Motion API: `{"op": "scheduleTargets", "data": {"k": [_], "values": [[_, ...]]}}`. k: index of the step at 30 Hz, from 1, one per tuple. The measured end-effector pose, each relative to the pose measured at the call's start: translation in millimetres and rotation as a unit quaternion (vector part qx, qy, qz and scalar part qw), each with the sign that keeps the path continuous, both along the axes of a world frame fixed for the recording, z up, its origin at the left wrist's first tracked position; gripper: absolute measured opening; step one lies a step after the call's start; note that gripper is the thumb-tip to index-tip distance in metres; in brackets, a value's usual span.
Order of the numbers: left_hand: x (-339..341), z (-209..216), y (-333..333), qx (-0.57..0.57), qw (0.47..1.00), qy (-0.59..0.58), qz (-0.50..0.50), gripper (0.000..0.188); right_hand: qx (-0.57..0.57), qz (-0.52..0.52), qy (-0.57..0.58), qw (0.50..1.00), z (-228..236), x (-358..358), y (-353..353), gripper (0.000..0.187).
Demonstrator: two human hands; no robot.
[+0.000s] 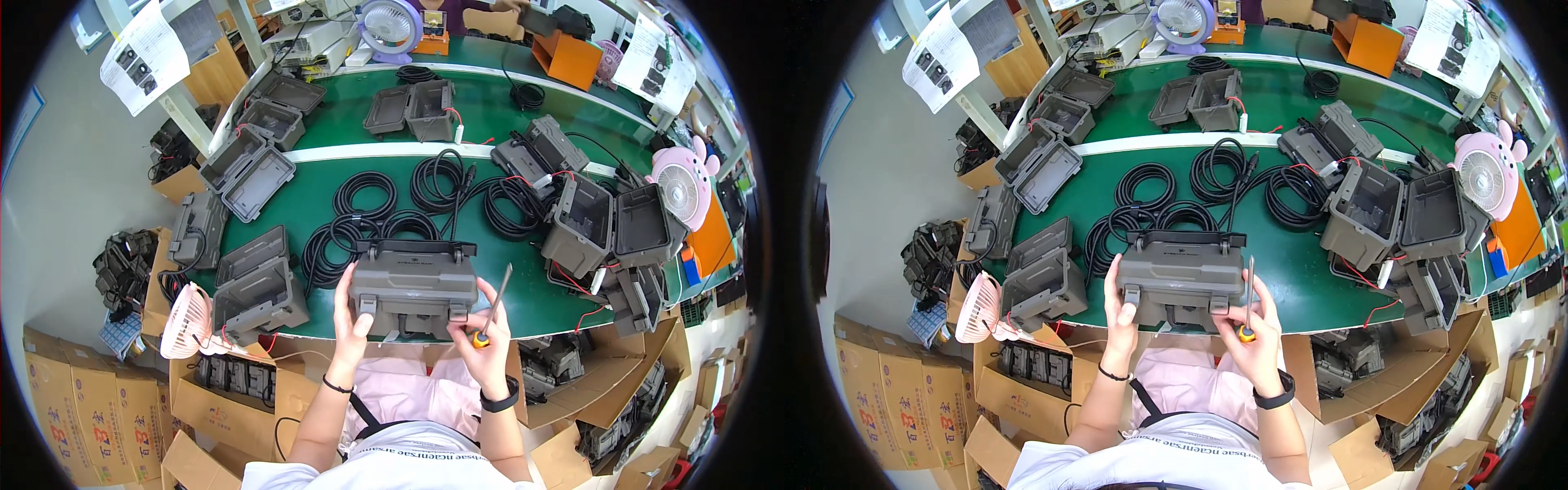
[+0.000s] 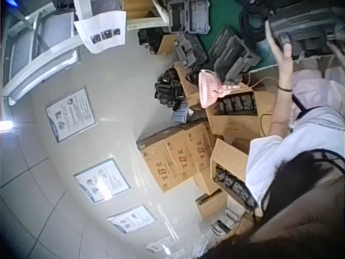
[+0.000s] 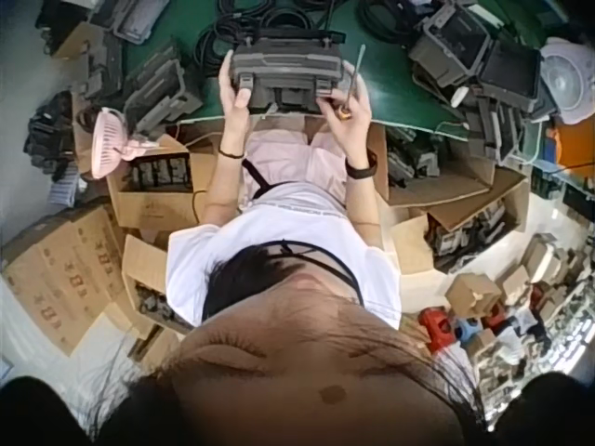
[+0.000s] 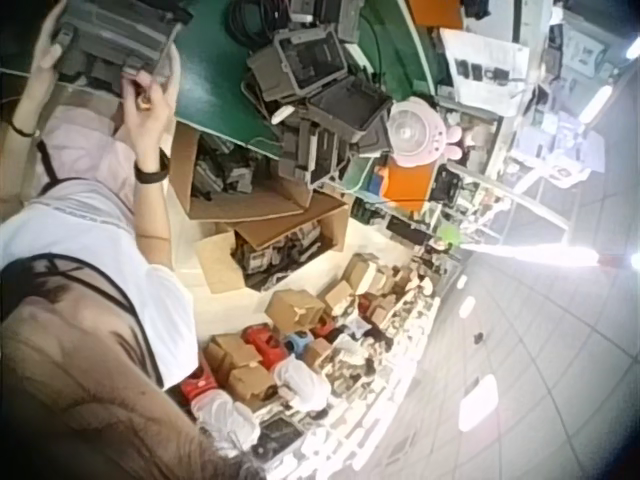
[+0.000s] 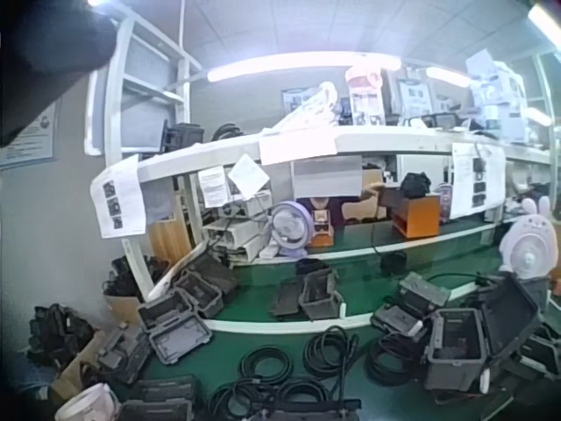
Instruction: Assembling and securing components inside grey plastic equipment boxes using a screwdriver at a workshop bench.
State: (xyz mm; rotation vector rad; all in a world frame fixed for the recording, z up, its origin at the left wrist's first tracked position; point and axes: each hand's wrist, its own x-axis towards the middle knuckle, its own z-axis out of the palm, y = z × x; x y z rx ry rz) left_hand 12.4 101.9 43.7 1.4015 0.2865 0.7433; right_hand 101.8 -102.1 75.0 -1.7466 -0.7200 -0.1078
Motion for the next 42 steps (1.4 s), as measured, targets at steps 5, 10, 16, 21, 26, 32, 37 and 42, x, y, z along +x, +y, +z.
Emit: {"op": "scheduleTargets", "data": {"k": [5, 10, 16, 21, 26, 32, 37, 42], "values": [[-11.8, -1.7, -17.6, 0.02, 0.999, -0.022, 0.042, 0.09, 0.04, 0.026, 0.069, 0.996, 21.4, 10.6, 6.1, 0.033], [-14.9, 0.7, -22.4, 0.01, 0.999, -0.038, 0.036, 0.088, 0.016, 0.013, 0.054, 0.998, 22.9, 25.0, 10.4, 0.018], [-3.1, 4.1, -9.7, 0.015, 0.999, 0.013, 0.037, 0.076, 0.023, 0.057, 0.162, 0.985, 20.2, 44.7, 15.6, 0.058], [-6.0, 41.6, -15.8, 0.174, 0.976, 0.089, 0.1, 0.077, 0.067, 0.064, 0.167, 0.982, -7.1, 54.3, 13.3, 0.059], [19.8, 84.8, -11.1, 0.64, 0.762, 0.097, 0.032, 0.072, 0.065, 0.062, 0.154, 0.984, -3.1, 54.9, 12.0, 0.06], [52.4, 86.4, -6.6, 0.712, 0.696, 0.094, 0.01, 0.063, 0.045, -0.085, -0.035, 0.995, -6.9, 21.6, 2.8, 0.047], [64.4, 114.6, 20.9, 0.616, 0.759, 0.211, -0.002, 0.046, -0.116, -0.089, -0.014, 0.989, 16.5, -17.1, -42.4, 0.027], [73.0, 109.2, 31.6, 0.585, 0.783, 0.202, -0.064, 0.039, -0.281, -0.075, -0.164, 0.943, 46.8, -22.8, -45.7, 0.04]]}}
